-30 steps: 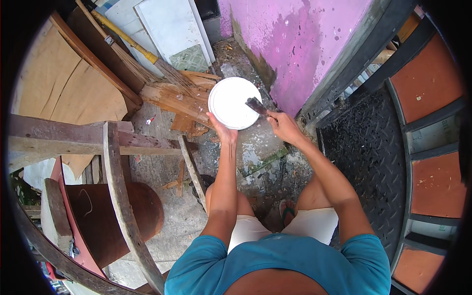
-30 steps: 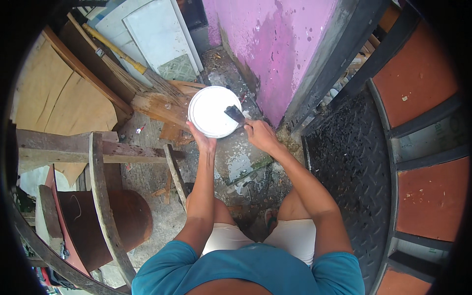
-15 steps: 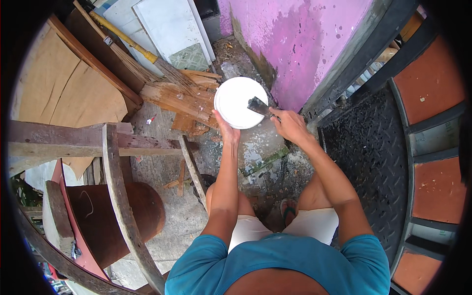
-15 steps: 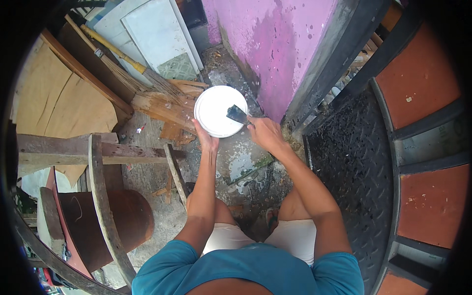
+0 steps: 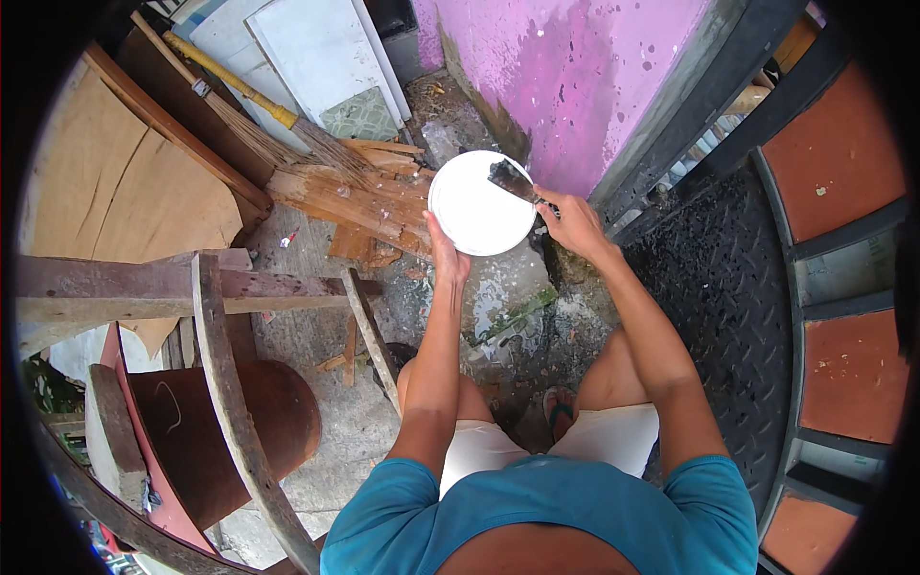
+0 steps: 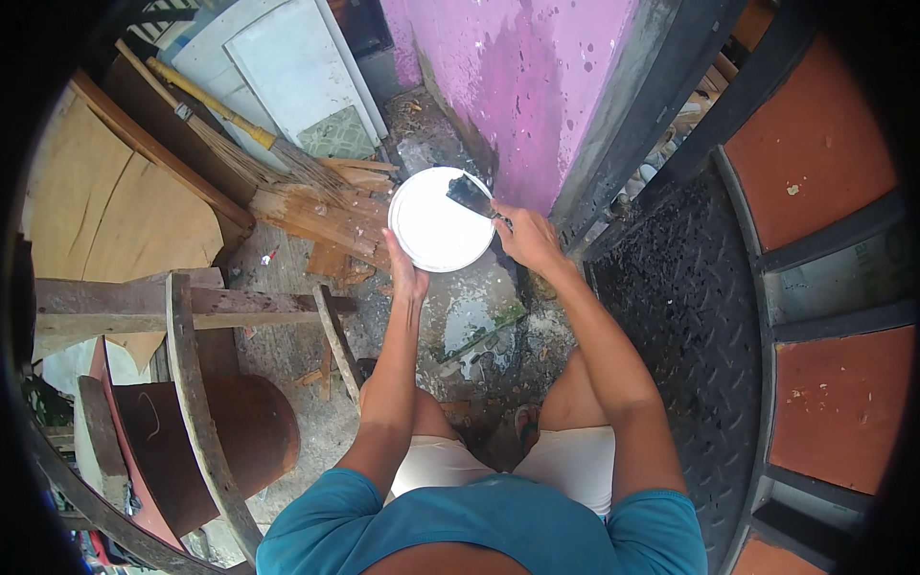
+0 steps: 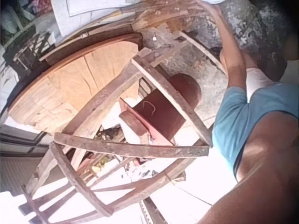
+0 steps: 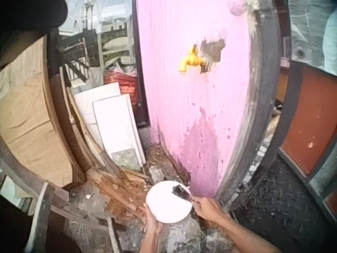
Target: The person mixes pink paint in a tray using a scraper by hand. They move a brush in a small bucket of white paint and then spread pink paint in the tray.
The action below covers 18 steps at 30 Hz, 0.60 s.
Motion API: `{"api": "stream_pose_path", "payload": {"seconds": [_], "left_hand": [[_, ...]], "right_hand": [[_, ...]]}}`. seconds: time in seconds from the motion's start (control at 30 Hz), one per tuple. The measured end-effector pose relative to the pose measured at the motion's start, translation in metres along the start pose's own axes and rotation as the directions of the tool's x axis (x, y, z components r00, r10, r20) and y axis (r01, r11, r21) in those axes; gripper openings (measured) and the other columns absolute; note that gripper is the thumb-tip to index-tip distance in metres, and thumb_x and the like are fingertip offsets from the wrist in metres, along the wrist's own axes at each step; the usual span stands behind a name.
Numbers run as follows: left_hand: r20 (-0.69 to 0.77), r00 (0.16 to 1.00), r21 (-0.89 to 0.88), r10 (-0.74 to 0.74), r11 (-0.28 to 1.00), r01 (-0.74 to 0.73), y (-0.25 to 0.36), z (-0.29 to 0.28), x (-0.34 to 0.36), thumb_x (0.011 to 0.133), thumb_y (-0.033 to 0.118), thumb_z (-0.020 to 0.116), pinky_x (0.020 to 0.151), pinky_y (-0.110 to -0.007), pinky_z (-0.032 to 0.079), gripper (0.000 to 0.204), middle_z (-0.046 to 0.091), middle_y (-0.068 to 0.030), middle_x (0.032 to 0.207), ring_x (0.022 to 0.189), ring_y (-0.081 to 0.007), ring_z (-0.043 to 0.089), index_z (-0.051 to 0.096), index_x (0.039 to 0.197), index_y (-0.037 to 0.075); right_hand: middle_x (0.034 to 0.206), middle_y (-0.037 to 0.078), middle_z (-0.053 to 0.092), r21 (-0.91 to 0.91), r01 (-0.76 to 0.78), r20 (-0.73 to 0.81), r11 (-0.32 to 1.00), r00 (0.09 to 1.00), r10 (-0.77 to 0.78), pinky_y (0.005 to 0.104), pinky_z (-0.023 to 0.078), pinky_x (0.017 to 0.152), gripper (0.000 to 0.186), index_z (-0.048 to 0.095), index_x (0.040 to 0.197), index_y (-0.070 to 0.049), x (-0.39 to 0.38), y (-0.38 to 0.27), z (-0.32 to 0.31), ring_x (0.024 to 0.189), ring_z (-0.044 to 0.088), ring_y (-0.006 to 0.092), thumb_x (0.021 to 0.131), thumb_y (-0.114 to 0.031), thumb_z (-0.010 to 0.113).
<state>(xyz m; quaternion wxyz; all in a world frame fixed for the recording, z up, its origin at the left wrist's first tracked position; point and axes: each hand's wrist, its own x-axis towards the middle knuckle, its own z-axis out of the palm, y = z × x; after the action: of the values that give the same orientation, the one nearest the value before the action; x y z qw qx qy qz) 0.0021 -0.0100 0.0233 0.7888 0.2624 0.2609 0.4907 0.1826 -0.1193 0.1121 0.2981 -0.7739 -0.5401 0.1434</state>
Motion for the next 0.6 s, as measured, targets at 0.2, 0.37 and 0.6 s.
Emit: {"api": "stream_pose_path", "payload": {"seconds": [0.2,0.37,0.6], "left_hand": [[-0.085,0.996,-0.036,0.016,0.999,-0.019,0.004,-0.009,0.005,0.094,0.056,0.031,0.107,-0.039,0.032,0.068,0.038,-0.0113,0.141,0.129,-0.0257,0.038,0.031,0.139,0.005],[-0.125,0.989,-0.021,0.084,0.996,-0.087,0.007,-0.010,0.008,0.094,0.055,0.030,0.106,-0.039,0.032,0.067,0.038,-0.0111,0.141,0.128,-0.0262,0.038,0.032,0.138,0.005],[-0.042,0.998,0.083,0.051,0.995,-0.048,0.006,0.004,-0.004,0.092,0.059,0.032,0.105,-0.037,0.034,0.074,0.039,-0.0135,0.139,0.126,-0.0254,0.040,0.030,0.138,0.001]], "right_hand": [[0.096,0.025,0.062,0.016,0.022,0.045,1.000,0.999,-0.022,0.0440,0.047,0.080,0.032,0.061,0.116,-0.008,-0.009,-0.002,-0.003,0.090,0.060,0.0413,0.087,-0.020,0.057],[0.098,0.023,0.063,0.017,-0.021,0.087,1.000,0.996,0.019,0.0439,0.047,0.083,0.031,0.062,0.115,-0.010,-0.019,-0.004,-0.020,0.094,0.059,0.0403,0.086,-0.020,0.057],[0.097,0.023,0.063,-0.038,-0.039,0.000,0.999,0.999,0.039,0.0443,0.047,0.083,0.031,0.062,0.115,-0.011,-0.014,-0.010,-0.024,0.092,0.059,0.0405,0.086,-0.021,0.059]]}}
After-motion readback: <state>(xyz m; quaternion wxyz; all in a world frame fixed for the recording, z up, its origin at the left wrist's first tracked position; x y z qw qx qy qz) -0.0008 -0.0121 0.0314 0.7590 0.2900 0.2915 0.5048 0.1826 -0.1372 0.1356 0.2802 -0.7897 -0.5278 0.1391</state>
